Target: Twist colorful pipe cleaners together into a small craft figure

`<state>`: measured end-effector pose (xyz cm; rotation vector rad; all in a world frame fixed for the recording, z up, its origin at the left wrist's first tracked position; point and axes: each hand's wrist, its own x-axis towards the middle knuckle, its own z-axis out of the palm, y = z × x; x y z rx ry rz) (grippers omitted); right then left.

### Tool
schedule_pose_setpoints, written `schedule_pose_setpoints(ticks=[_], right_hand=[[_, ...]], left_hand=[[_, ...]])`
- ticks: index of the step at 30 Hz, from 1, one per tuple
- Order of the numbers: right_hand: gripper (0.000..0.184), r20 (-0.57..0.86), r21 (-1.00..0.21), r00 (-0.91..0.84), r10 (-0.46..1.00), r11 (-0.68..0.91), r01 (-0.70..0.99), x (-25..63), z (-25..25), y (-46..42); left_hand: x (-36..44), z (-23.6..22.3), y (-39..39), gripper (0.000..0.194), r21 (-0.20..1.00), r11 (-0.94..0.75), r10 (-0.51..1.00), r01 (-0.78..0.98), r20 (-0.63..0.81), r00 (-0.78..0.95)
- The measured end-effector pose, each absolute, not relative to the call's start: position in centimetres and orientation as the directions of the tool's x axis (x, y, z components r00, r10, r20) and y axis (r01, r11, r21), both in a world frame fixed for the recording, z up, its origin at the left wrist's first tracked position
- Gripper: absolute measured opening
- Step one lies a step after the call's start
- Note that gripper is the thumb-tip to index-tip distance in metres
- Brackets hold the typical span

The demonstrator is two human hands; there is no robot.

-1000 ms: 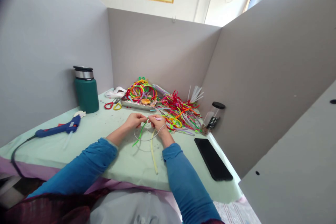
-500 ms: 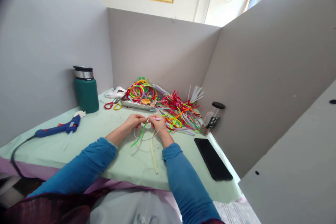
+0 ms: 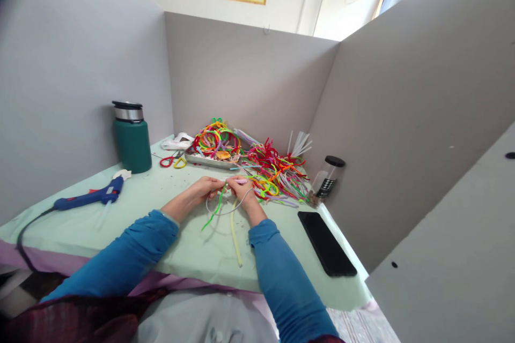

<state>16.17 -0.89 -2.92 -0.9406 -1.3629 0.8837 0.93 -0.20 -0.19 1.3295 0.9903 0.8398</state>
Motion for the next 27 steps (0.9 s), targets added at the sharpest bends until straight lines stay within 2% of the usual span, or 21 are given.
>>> schedule_pose_setpoints(ticks=[15, 18, 22, 25, 27], right_hand=[[0.027, 0.374, -0.927, 0.053, 0.926, 0.375, -0.014, 16.1, -2.4, -1.2], [0.026, 0.364, -0.931, 0.062, 0.929, 0.365, -0.012, 16.0, -2.2, -1.3], [0.026, 0.359, -0.933, 0.065, 0.931, 0.361, -0.010, 15.8, -2.1, -1.4], [0.027, 0.359, -0.933, 0.061, 0.931, 0.360, -0.012, 15.8, -2.1, -1.4], [0.027, 0.358, -0.933, 0.057, 0.932, 0.359, -0.013, 15.8, -2.2, -1.3]], left_hand=[[0.7, -0.1, 0.0, 0.013, 0.997, 0.072, 0.883, 0.014, -0.070, 0.464], [0.7, -0.4, 0.2, 0.014, 0.999, -0.002, 0.889, 0.050, -0.021, 0.457], [0.8, -1.0, 0.7, 0.025, 0.982, -0.149, 0.908, 0.119, 0.088, 0.410], [0.8, -1.5, 1.2, 0.031, 0.936, -0.247, 0.923, 0.250, 0.149, 0.355], [0.8, -1.7, 1.5, 0.029, 0.850, -0.362, 0.917, 0.384, 0.249, 0.312]])
